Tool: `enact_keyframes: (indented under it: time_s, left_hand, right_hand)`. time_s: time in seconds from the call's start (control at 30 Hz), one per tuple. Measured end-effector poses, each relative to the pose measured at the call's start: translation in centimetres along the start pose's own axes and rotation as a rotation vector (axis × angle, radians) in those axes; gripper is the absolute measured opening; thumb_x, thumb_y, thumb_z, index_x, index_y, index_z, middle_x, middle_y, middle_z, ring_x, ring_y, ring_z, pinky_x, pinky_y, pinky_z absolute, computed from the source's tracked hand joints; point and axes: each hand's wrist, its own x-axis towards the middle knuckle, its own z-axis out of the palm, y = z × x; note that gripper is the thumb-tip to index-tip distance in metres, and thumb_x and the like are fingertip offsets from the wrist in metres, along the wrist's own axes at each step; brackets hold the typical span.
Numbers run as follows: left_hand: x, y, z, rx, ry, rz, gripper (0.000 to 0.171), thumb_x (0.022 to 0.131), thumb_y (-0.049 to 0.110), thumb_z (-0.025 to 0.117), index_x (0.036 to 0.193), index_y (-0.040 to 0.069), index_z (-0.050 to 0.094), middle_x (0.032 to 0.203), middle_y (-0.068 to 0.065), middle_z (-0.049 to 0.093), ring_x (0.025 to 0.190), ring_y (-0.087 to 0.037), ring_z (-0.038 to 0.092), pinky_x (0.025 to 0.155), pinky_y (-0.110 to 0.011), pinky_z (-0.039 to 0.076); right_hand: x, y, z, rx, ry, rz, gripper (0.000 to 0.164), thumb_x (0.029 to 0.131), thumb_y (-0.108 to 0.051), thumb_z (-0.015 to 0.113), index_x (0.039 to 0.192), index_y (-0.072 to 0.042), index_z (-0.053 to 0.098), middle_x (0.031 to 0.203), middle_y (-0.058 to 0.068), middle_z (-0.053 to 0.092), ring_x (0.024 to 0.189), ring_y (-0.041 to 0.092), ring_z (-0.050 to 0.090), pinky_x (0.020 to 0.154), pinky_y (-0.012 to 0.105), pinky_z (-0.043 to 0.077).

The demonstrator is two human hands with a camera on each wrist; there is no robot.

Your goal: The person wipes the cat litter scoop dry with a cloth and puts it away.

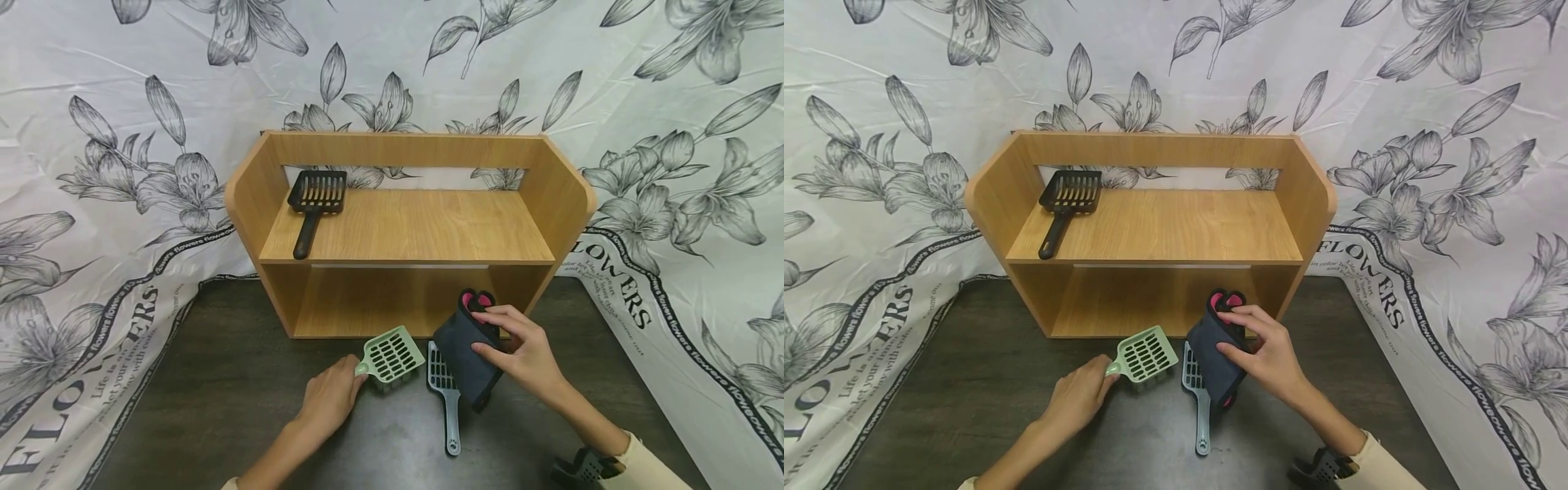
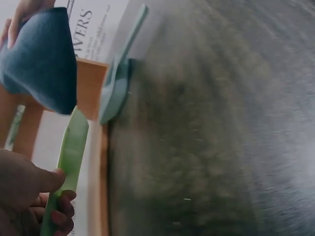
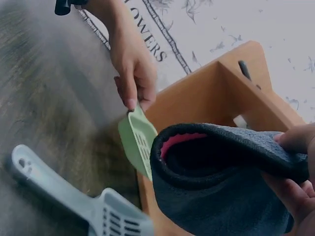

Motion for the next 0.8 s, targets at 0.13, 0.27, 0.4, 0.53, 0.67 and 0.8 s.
enact_keyframes:
  time_s: [0.13, 0.27, 0.4, 0.53, 0.67, 0.8]
  left_hand:
    - [0.7, 0.7, -0.9, -0.037, -0.013, 0.064, 0.020, 0.095, 0.020, 0.081, 0.092, 0.013, 0.062, 0.075, 0.006, 0.053, 0.060, -0.010, 0.051, 0.047, -0.031, 0.039]
    - [1.5, 1.6, -1.6, -0.043, -0.010, 0.135, 0.017, 0.094, 0.022, 0.081, 0.096, 0.011, 0.068, 0.075, 0.008, 0.055, 0.061, -0.005, 0.046, 0.049, -0.027, 0.038]
    - [2.1, 2.3, -2.0, -0.033, -0.001, 0.188, 0.018, 0.094, 0.024, 0.081, 0.099, 0.011, 0.069, 0.078, 0.008, 0.059, 0.063, -0.004, 0.049, 0.051, -0.026, 0.040]
    - [2.5, 2.9, -2.5, -0.067, -0.013, 0.220, 0.017, 0.096, 0.023, 0.079, 0.103, 0.011, 0.068, 0.081, 0.008, 0.060, 0.065, -0.004, 0.051, 0.054, -0.023, 0.041]
    - [2.6, 3.4, -3.1, -0.116, -0.034, 0.231, 0.015, 0.098, 0.022, 0.077, 0.104, 0.012, 0.069, 0.085, 0.007, 0.064, 0.069, -0.004, 0.056, 0.057, -0.022, 0.044]
    - [2.5, 3.6, -3.4, -0.132, -0.037, 0.225, 0.014, 0.097, 0.023, 0.077, 0.101, 0.013, 0.068, 0.084, 0.008, 0.064, 0.069, -0.004, 0.054, 0.057, -0.022, 0.044]
  right_hand:
    - [1.1, -0.7, 0.8, 0.007, -0.031, -0.044, 0.052, 0.078, 0.012, 0.088, 0.127, -0.002, 0.075, 0.121, 0.012, 0.067, 0.095, 0.007, 0.062, 0.055, 0.016, 0.050]
    - [2.3, -1.2, 2.3, 0.052, -0.099, -0.061, 0.050, 0.080, 0.010, 0.088, 0.126, -0.004, 0.075, 0.122, 0.011, 0.067, 0.101, 0.011, 0.065, 0.059, 0.024, 0.059]
    - [3.2, -1.3, 4.5, 0.054, -0.169, -0.084, 0.045, 0.084, 0.002, 0.088, 0.126, -0.006, 0.075, 0.121, 0.009, 0.068, 0.101, 0.015, 0.067, 0.063, 0.027, 0.060]
    - [3.4, -1.1, 6.6, -0.025, -0.221, -0.076, 0.042, 0.086, -0.006, 0.089, 0.126, -0.010, 0.077, 0.120, 0.004, 0.069, 0.107, 0.018, 0.068, 0.075, 0.029, 0.061]
    - [3.4, -0.9, 7.7, -0.167, -0.292, -0.020, 0.041, 0.086, -0.012, 0.090, 0.125, -0.014, 0.077, 0.117, -0.002, 0.070, 0.111, 0.018, 0.067, 0.091, 0.036, 0.057]
    - [3.6, -0.9, 7.9, -0.239, -0.356, 0.040, 0.036, 0.087, -0.013, 0.089, 0.122, -0.014, 0.078, 0.114, -0.001, 0.072, 0.110, 0.019, 0.069, 0.095, 0.043, 0.056]
